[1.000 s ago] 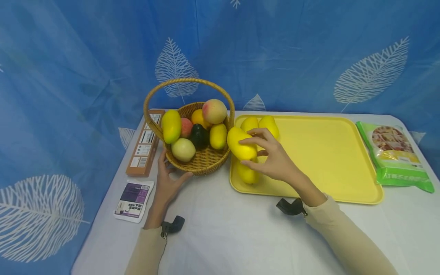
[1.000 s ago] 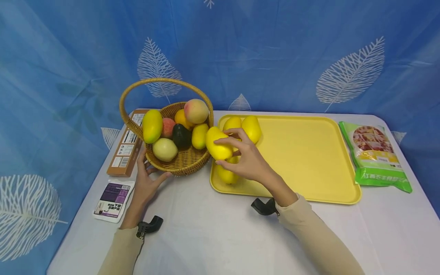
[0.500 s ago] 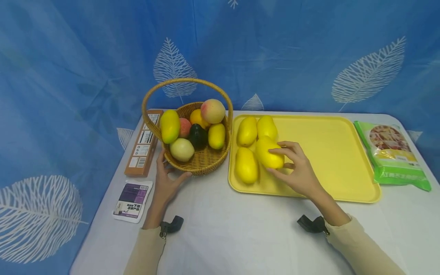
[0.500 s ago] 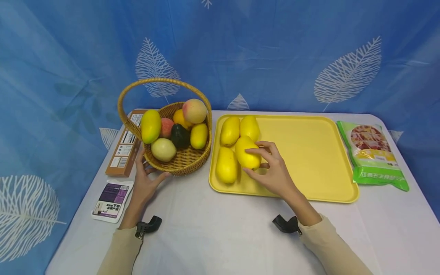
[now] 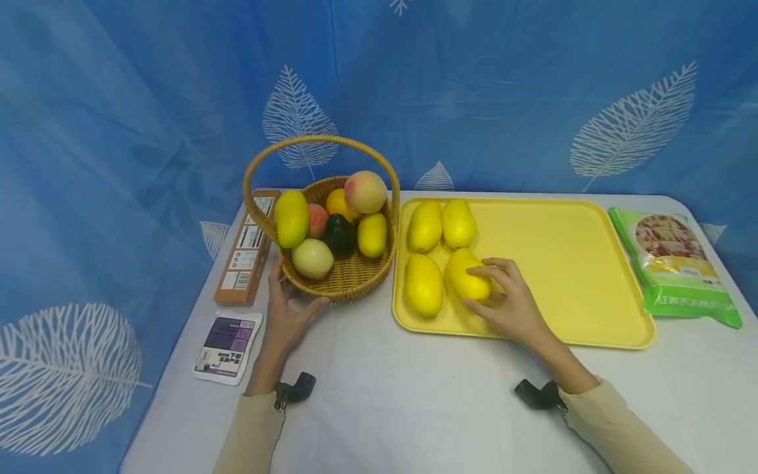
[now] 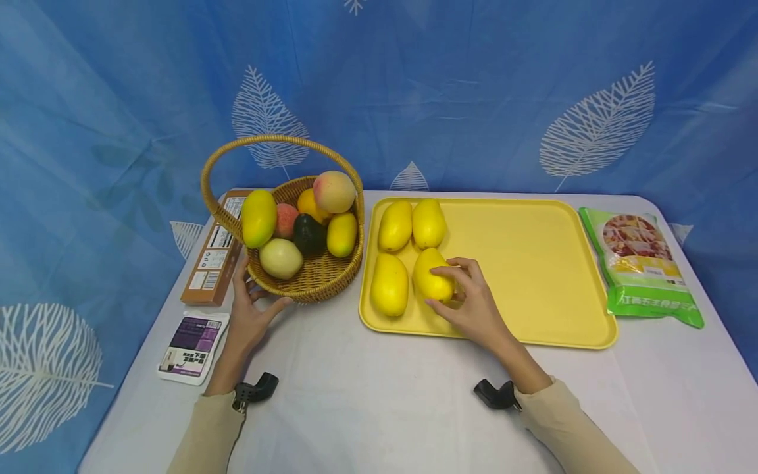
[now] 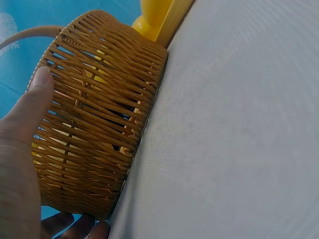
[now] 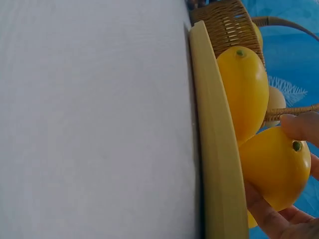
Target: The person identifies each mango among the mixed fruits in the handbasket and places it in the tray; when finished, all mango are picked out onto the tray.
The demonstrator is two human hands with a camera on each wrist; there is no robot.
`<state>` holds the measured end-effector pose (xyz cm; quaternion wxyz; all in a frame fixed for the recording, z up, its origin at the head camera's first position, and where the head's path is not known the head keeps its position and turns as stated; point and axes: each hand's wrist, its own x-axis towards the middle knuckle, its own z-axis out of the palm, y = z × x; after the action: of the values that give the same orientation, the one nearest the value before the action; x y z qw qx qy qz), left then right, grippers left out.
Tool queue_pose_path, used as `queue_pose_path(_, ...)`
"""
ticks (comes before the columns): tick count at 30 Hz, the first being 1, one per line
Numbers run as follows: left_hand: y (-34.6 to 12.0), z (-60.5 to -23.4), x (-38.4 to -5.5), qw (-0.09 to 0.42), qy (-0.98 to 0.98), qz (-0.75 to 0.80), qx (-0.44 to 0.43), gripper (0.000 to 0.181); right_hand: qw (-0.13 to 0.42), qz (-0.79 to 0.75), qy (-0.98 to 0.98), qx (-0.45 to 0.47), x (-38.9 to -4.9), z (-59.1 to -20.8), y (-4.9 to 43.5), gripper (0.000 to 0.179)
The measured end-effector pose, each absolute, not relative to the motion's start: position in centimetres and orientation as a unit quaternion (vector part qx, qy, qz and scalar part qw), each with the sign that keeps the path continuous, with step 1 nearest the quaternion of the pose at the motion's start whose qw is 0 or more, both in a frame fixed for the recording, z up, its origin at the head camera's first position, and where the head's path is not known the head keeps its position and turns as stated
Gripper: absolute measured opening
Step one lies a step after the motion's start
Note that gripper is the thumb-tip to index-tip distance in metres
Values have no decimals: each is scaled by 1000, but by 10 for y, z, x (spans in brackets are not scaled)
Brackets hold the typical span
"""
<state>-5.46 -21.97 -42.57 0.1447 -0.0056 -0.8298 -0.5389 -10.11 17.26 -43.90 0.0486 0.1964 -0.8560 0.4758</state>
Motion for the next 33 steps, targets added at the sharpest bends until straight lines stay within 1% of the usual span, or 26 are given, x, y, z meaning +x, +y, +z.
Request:
queue_pose_path(4,-220,-427,-55,146,-830,-538,-10,105,49,462,-865,192,-102,-442,170,57)
queue_pose_path(9,-221,-426,-55,146,-830,-538,-12,105,29,444,-875,191,-103,-444,171,65)
queue_pose_path(17,-221,-425,-55,145,-828,-541,-11,104,4,445,-875,192,-103,-447,171,67)
queue_pose_path(26,-222,-426,-55,144,-824,-547,-7,103,13,424,-879,218,-105,-447,174,68)
queue_pose_path(33,-221,-426,-54,146,-824,-548,-11,104,18,416,-884,213,-102,-445,176,67)
